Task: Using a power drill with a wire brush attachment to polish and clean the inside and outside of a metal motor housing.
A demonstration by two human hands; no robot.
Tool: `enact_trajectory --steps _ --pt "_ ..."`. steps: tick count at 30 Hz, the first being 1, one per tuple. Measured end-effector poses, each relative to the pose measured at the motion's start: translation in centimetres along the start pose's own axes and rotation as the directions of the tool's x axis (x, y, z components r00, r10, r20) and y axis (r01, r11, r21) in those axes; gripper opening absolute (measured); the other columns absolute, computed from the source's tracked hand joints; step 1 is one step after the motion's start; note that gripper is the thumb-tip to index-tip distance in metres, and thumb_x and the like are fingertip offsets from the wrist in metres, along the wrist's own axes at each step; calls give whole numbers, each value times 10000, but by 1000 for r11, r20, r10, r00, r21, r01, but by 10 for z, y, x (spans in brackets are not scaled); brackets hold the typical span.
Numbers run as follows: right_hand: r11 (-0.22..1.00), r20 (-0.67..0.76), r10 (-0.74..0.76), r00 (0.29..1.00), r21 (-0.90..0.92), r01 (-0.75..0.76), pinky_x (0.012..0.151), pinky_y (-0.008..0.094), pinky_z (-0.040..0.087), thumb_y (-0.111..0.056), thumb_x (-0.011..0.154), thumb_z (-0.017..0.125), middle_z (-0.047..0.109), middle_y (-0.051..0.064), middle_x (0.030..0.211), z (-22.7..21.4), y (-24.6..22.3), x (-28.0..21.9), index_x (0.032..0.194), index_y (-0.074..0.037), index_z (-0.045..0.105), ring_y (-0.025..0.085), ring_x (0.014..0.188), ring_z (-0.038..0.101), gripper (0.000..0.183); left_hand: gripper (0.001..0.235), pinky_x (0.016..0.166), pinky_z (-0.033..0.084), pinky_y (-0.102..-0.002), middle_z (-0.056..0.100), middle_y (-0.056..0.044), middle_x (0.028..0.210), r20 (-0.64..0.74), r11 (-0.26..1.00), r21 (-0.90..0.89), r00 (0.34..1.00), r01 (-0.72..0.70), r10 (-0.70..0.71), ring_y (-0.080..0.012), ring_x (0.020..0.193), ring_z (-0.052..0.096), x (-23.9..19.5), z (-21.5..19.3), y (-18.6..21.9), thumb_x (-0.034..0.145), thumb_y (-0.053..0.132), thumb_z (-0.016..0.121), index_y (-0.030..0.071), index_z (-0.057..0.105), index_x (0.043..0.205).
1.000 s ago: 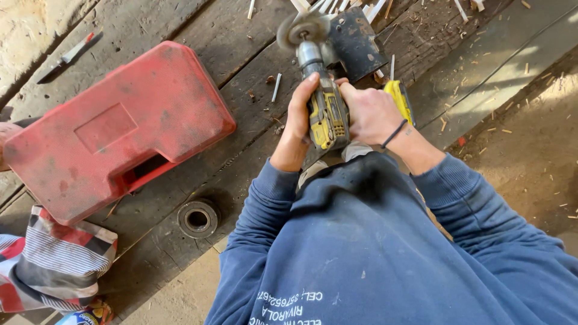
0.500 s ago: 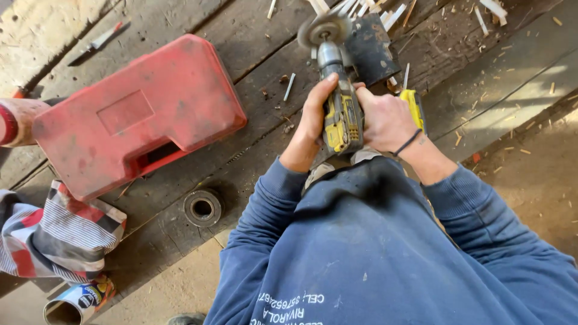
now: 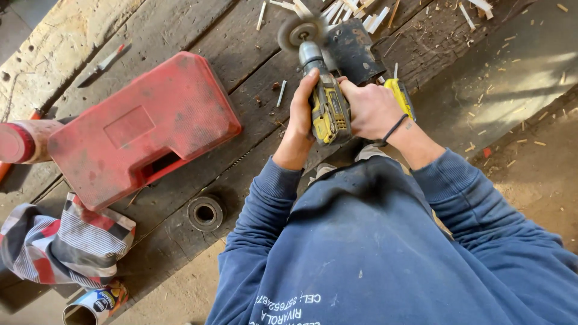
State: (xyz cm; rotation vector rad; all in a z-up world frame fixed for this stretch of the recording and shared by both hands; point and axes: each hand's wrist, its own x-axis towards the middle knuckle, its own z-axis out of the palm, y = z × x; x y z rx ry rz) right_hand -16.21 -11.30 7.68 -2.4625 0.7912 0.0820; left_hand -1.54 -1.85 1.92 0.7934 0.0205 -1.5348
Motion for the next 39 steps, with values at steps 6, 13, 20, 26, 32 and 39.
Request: enact_trajectory --steps 6,13,20,26,32,39 --pt "1000 28 5 1000 18 -5 700 575 538 -281 782 774 706 236 803 2 6 -4 1201 -114 585 462 790 692 489 510 662 585 -347 707 -105 877 -67 990 16 987 -143 143 -195 699 691 -1 -4 -15 997 489 619 -5 657 1118" --pt "998 23 35 999 47 -36 687 580 529 -293 736 799 688 264 766 -19 -2 -9 1215 -132 588 487 758 673 548 494 681 582 -328 722 -88 894 -134 987 88 981 -132 143 -181 727 695 1 15 -9 972 466 605 -2 665 1118" --pt "999 -71 -13 997 41 16 701 574 530 -256 730 796 691 249 794 -10 25 -12 1147 -106 587 480 799 675 490 523 640 572 -331 717 -94 847 -65 966 200 982 -162 178 -187 683 684 6 27 -11 999 487 595 -24 682 1064" --pt "999 -59 -6 998 34 8 696 572 536 -224 698 788 700 245 800 -14 27 -12 1214 -106 574 469 794 686 572 526 660 580 -333 714 -98 862 -85 974 167 982 -155 170 -191 702 688 9 29 -15 992 490 595 -20 676 1094" --pt "999 -49 -14 999 31 15 689 568 534 -163 707 760 698 236 784 -6 37 -19 1221 -94 559 462 786 688 556 540 684 590 -335 716 -99 895 -107 972 175 979 -156 176 -189 731 695 4 34 -22 975 492 605 -22 671 1128" --pt "997 -85 43 995 72 -37 702 580 523 -155 719 754 686 253 785 -20 54 -24 1163 -80 548 484 802 670 496 514 616 581 -335 704 -107 839 -60 969 222 990 -112 129 -191 665 682 32 48 -29 986 485 614 -24 664 1044"
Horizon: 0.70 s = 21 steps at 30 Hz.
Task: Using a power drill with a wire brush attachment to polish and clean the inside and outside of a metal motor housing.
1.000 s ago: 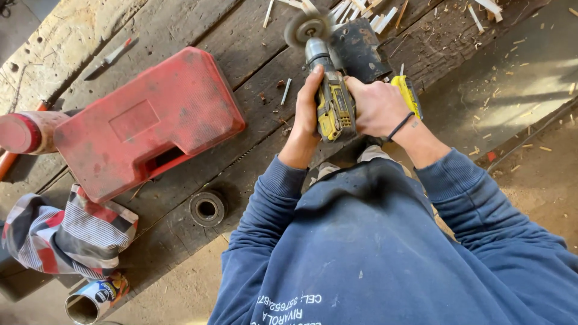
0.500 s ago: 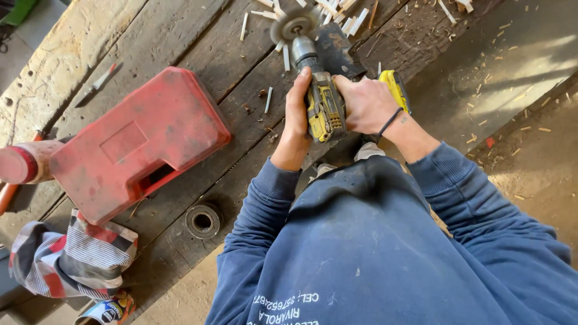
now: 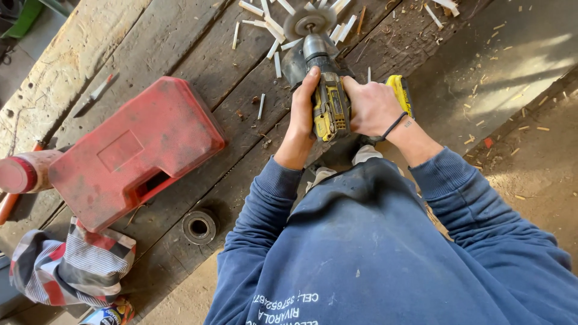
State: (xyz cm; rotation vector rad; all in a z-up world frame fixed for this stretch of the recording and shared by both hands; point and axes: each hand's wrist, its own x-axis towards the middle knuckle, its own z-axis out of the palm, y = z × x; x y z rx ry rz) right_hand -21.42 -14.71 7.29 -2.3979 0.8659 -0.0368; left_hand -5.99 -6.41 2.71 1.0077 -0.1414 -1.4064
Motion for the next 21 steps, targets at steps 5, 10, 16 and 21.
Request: enact_trajectory --steps 5,10,16,21 --pt "1000 -43 6 999 26 -5 696 580 521 -205 695 797 684 263 783 0 15 -11 1135 -64 540 484 792 668 529 492 590 576 -328 698 -105 811 29 999 22 999 27 -27 -188 636 674 7 10 -12 995 472 601 -17 658 1008" --pt "999 -16 -27 1000 34 27 681 554 533 -137 644 750 688 249 782 12 29 -29 1385 -24 490 463 778 679 793 503 626 567 -310 707 -98 849 7 990 131 999 -45 44 -168 679 673 -12 7 -31 1018 456 589 -40 669 1052" --pt "985 -99 -144 985 84 152 613 461 544 -245 792 787 718 183 856 12 11 -63 1304 -46 575 378 745 702 589 523 840 589 -314 737 -125 1107 6 992 103 998 -70 70 -168 904 710 -61 9 -52 1004 421 575 -54 638 1214" --pt "975 -69 -216 974 42 219 590 438 540 -251 760 778 718 157 841 15 8 -64 1277 -20 601 339 730 708 594 557 875 584 -346 719 -175 1115 -21 988 90 992 -125 127 -204 933 711 -71 -12 -71 1024 409 589 -93 612 1265"
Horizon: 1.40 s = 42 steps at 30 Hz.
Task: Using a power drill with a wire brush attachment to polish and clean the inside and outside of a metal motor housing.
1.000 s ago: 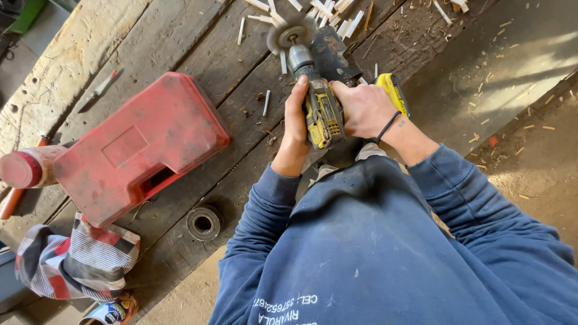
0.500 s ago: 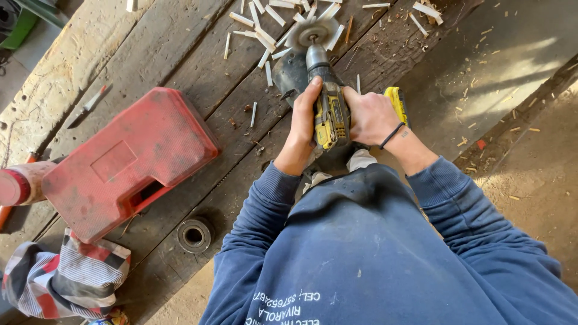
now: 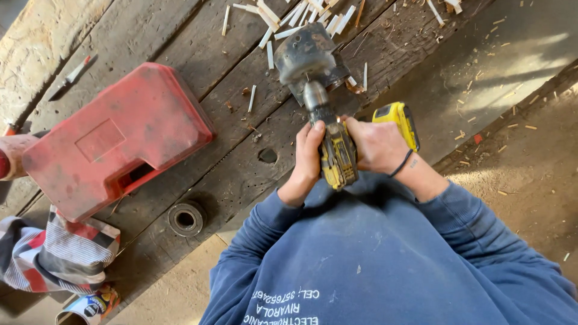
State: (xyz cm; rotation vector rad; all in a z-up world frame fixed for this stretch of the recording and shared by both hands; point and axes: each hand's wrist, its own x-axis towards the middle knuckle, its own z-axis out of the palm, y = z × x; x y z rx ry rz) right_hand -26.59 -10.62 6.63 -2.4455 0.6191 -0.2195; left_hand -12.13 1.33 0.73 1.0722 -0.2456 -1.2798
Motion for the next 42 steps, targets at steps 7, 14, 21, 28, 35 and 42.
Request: enact_trajectory --steps 7,14,21,28,35,42 --pt "1000 -16 -9 1000 -6 9 581 444 534 -269 774 779 709 151 822 1 1 -6 1248 -19 611 342 719 704 562 561 902 578 -340 729 -173 1155 40 999 22 999 -35 34 -195 962 709 -1 8 1 1038 408 580 -99 616 1274" --pt "996 -4 62 998 -59 -62 593 454 528 -237 767 777 701 159 838 -4 12 3 1257 -54 633 368 719 687 542 582 895 574 -365 725 -190 1150 59 999 -8 998 33 -33 -214 955 702 24 13 5 1046 400 590 -124 627 1296" --pt "995 -48 91 995 -23 -92 581 463 523 -273 803 798 683 166 807 -3 8 -26 1228 -58 617 371 718 685 510 552 963 554 -340 719 -163 1206 93 998 -35 994 61 -58 -186 1029 696 6 24 -12 1016 379 616 -90 600 1308" --pt "997 -24 30 999 -72 -31 565 444 517 -232 772 785 690 158 812 -9 -5 -10 1182 -41 646 359 697 679 473 605 994 552 -382 710 -193 1221 124 1000 3 992 -14 14 -225 1063 686 2 11 -4 1055 420 582 -111 616 1343" --pt "989 57 -73 996 -125 79 602 406 533 -214 771 769 684 117 793 21 -7 -15 1010 -64 614 304 715 690 321 675 1075 521 -418 609 -224 1414 160 985 -170 987 16 12 -265 1202 646 -29 -13 -13 979 448 598 -68 517 1407" --pt "978 219 -81 972 -172 121 596 433 543 -176 691 764 684 126 753 41 -17 3 1051 -44 610 314 703 695 414 544 964 563 -443 635 -246 1360 -28 943 -331 999 20 -31 -276 1070 674 -31 -52 -56 968 424 604 -23 587 1276"
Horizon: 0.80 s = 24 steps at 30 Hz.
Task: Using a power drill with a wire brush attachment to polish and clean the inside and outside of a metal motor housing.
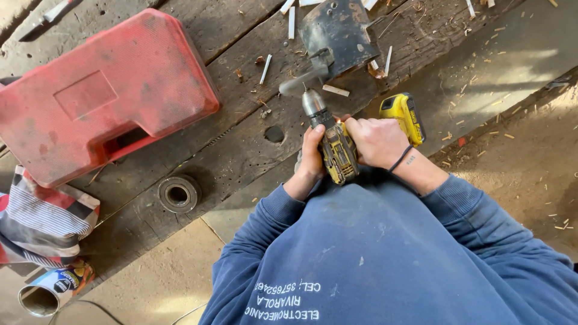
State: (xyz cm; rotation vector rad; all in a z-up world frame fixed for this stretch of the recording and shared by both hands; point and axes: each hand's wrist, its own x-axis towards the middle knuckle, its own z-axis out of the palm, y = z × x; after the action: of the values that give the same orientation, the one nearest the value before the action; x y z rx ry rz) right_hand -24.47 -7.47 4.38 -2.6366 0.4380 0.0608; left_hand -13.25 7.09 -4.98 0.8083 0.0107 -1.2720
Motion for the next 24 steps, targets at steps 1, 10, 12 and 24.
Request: enact_trajectory --steps 1,10,12,24 --pt "1000 5 -3 1000 2 3 596 433 543 -176 691 764 684 126 753 1 -1 2 1051 -44 610 314 703 695 414 544 964 563 -443 635 -246 1360 -5 1000 -3 1000 -1 1 -276 1070 674 1 0 1 968 424 604 -23 587 1276" --pt "1000 31 1 1000 -22 0 597 431 539 -182 658 789 681 123 756 5 -3 5 1026 -49 595 314 717 697 437 559 881 592 -410 696 -202 1149 2 998 48 1000 29 -29 -252 962 706 5 -10 1 1000 408 571 -56 614 1309" --pt "999 11 18 1000 -40 -18 594 428 535 -192 675 801 677 120 755 1 -4 8 1025 -49 596 312 706 692 430 540 893 595 -404 689 -204 1228 -2 997 80 1000 19 -19 -242 994 703 8 -2 7 992 399 573 -55 595 1282" --pt "1000 39 10 999 -6 -9 591 427 538 -198 609 832 684 116 764 9 0 2 1059 -53 597 311 719 696 528 535 872 600 -392 689 -225 1188 -45 994 107 999 15 -10 -244 962 709 1 -4 2 1011 388 557 -74 598 1278"
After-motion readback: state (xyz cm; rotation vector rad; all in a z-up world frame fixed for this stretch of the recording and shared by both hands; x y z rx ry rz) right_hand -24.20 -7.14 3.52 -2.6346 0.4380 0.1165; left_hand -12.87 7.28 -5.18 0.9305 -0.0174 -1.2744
